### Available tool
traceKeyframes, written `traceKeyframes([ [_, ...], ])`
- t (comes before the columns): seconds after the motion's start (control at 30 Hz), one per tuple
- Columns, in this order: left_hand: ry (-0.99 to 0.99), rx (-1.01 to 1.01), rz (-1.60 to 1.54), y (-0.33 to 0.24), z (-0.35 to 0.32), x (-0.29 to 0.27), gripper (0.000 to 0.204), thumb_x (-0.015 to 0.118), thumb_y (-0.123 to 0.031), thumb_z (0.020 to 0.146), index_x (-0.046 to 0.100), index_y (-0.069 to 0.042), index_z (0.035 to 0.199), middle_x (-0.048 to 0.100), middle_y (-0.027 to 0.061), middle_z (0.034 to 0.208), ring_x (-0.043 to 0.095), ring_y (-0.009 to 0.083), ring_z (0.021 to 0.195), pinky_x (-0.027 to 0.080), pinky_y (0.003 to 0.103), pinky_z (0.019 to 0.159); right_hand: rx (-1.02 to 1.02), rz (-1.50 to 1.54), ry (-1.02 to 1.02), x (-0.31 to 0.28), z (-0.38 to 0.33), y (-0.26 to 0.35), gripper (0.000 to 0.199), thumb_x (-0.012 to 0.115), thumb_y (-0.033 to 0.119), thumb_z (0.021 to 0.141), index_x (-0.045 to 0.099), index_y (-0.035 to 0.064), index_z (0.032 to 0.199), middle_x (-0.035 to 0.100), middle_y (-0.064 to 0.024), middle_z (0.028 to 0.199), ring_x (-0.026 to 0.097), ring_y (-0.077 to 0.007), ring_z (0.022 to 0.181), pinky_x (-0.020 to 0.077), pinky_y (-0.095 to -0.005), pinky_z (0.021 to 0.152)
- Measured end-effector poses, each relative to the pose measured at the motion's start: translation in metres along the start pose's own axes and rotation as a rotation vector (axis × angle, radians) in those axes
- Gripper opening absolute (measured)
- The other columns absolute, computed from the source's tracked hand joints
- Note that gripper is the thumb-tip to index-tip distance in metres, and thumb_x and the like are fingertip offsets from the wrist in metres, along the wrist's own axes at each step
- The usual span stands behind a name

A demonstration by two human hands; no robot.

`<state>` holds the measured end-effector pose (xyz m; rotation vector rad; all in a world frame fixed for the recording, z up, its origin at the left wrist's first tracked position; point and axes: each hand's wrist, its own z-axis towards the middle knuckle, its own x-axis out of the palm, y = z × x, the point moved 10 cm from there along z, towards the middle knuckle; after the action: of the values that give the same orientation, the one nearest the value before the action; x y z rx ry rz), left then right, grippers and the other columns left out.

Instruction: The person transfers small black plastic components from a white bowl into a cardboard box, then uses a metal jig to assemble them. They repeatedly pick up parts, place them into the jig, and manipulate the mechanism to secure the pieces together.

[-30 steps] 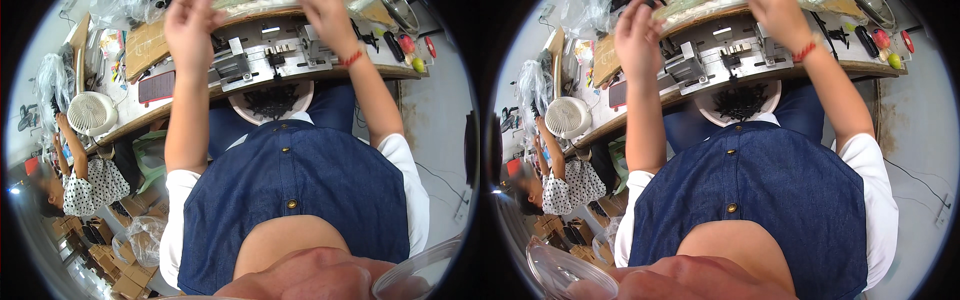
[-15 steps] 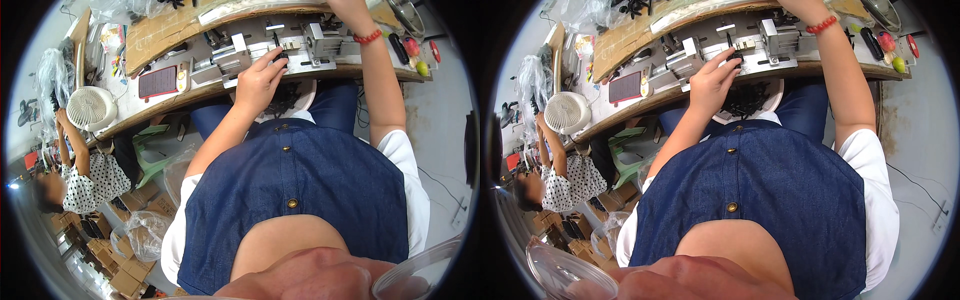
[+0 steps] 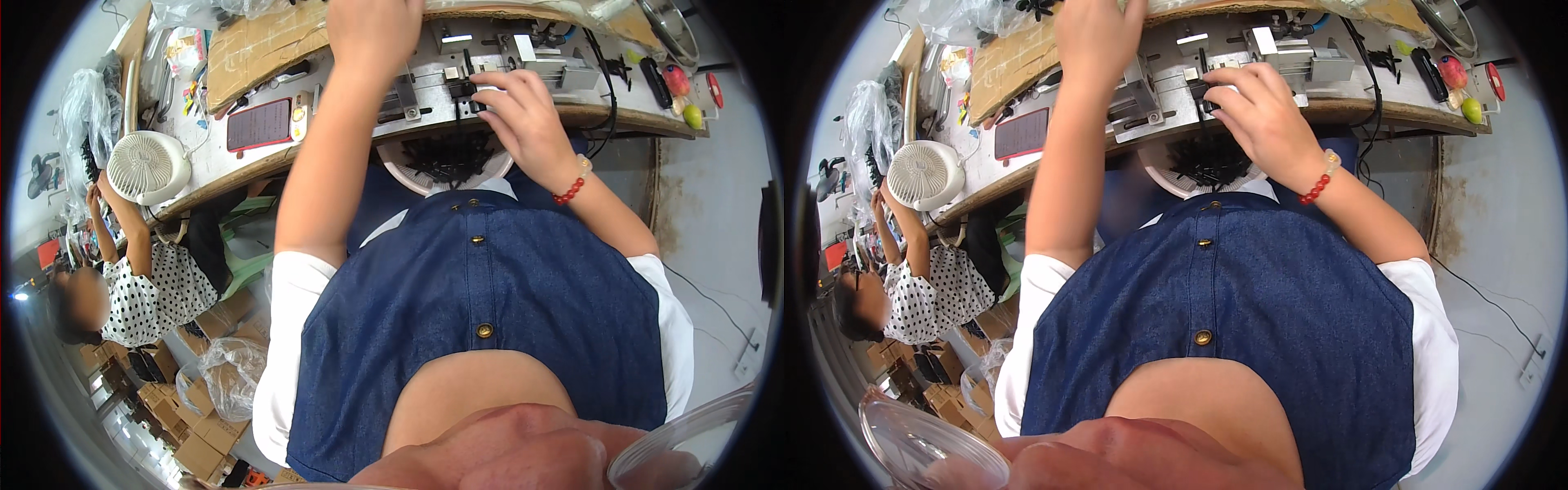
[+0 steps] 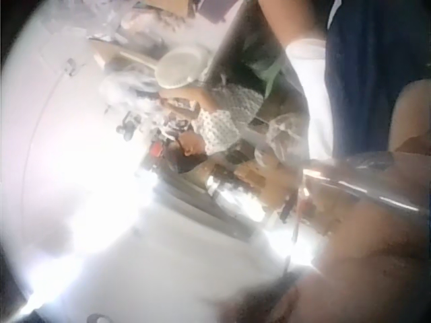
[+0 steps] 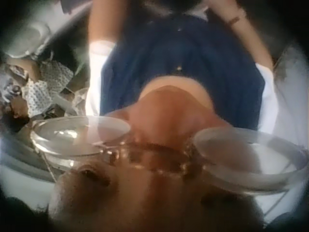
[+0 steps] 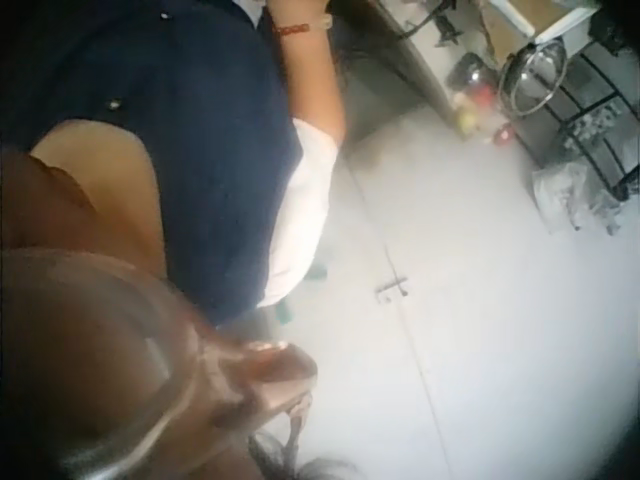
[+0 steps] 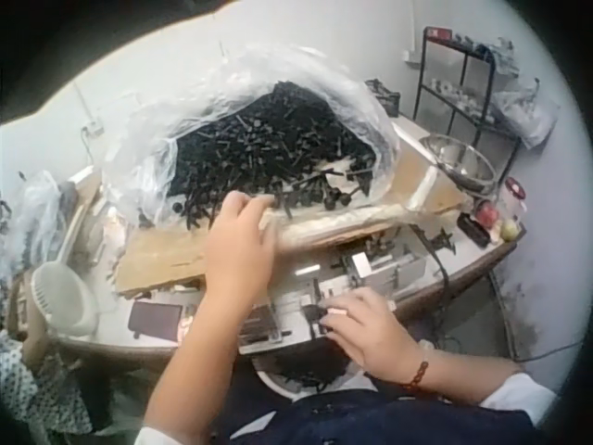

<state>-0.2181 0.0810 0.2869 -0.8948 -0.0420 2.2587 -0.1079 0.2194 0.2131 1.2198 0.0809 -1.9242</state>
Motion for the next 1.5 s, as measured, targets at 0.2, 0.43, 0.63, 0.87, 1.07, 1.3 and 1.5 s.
traceKeyframes([
  [0.2, 0.338, -0.175, 0.141, 0.05, 0.034, 0.052, 0.025, 0.076, -0.023, 0.085, 0.075, -0.006, 0.104, 0.069, 0.0172, 0.101, 0.067, 0.038, 0.099, 0.053, 0.047, 0.086, -0.094, -0.234, 0.063, 0.033, 0.0, -0.001, 0.022, 0.064, 0.008, 0.086, 0.067, 0.0073, 0.108, 0.065, -0.0039, 0.127, 0.057, -0.0278, 0.112, 0.0477, -0.0411, 0.097],
  [0.43, 0.224, -0.476, -0.393, 0.045, 0.001, 0.015, 0.021, 0.07, -0.013, 0.085, 0.076, -0.006, 0.105, 0.071, 0.014, 0.109, 0.066, 0.0341, 0.1, 0.053, 0.045, 0.089, -0.111, -0.152, 0.061, 0.023, 0.006, -0.008, 0.023, 0.073, 0.014, 0.088, 0.069, 0.0077, 0.11, 0.068, -0.0037, 0.125, 0.058, -0.0285, 0.114, 0.047, -0.042, 0.094],
  [0.63, 0.165, -0.08, -0.42, -0.031, -0.09, -0.015, 0.028, 0.081, -0.004, 0.082, 0.08, -0.014, 0.108, 0.062, 0.0058, 0.106, 0.064, 0.0162, 0.066, 0.052, 0.031, 0.061, 0.012, -0.194, -0.293, -0.065, 0.079, -0.054, 0.016, 0.075, 0.013, 0.087, 0.073, 0.0048, 0.101, 0.065, -0.0103, 0.101, 0.061, -0.0294, 0.098, 0.049, -0.0405, 0.086],
  [0.87, 0.255, -0.156, -0.403, -0.041, -0.131, 0.023, 0.032, 0.082, -0.002, 0.081, 0.08, -0.013, 0.111, 0.058, 0.0078, 0.117, 0.062, 0.01, 0.063, 0.052, 0.026, 0.06, 0.047, -0.386, -0.181, -0.047, 0.126, -0.113, 0.014, 0.076, 0.018, 0.084, 0.073, 0.007, 0.091, 0.064, -0.0114, 0.101, 0.056, -0.0335, 0.101, 0.0462, -0.0461, 0.087],
  [1.07, 0.243, -0.252, -0.604, -0.045, -0.138, 0.012, 0.031, 0.081, -0.001, 0.081, 0.08, -0.012, 0.109, 0.062, 0.0077, 0.119, 0.063, 0.0126, 0.066, 0.053, 0.028, 0.062, 0.065, -0.164, -0.183, -0.049, 0.123, -0.122, 0.013, 0.076, 0.019, 0.085, 0.073, 0.0071, 0.088, 0.064, -0.0113, 0.096, 0.057, -0.0339, 0.097, 0.0456, -0.0452, 0.085],
  [1.3, 0.3, -0.18, -0.37, -0.035, -0.142, 0.036, 0.029, 0.079, -0.003, 0.084, 0.078, -0.011, 0.112, 0.07, 0.0061, 0.127, 0.073, 0.0201, 0.083, 0.059, 0.031, 0.073, 0.07, -0.058, -0.219, -0.063, 0.114, -0.111, 0.013, 0.074, 0.018, 0.086, 0.072, 0.0053, 0.09, 0.063, -0.0115, 0.093, 0.06, -0.0302, 0.093, 0.0462, -0.042, 0.084],
  [1.5, 0.334, -0.185, -0.299, -0.039, -0.145, 0.042, 0.027, 0.075, -0.013, 0.09, 0.075, -0.014, 0.117, 0.07, 0.0029, 0.131, 0.075, 0.026, 0.1, 0.062, 0.037, 0.08, 0.192, 0.173, -0.193, -0.08, 0.108, -0.095, 0.012, 0.074, 0.011, 0.087, 0.071, 0.0025, 0.095, 0.062, -0.0099, 0.092, 0.061, -0.0255, 0.092, 0.0474, -0.0366, 0.084],
])
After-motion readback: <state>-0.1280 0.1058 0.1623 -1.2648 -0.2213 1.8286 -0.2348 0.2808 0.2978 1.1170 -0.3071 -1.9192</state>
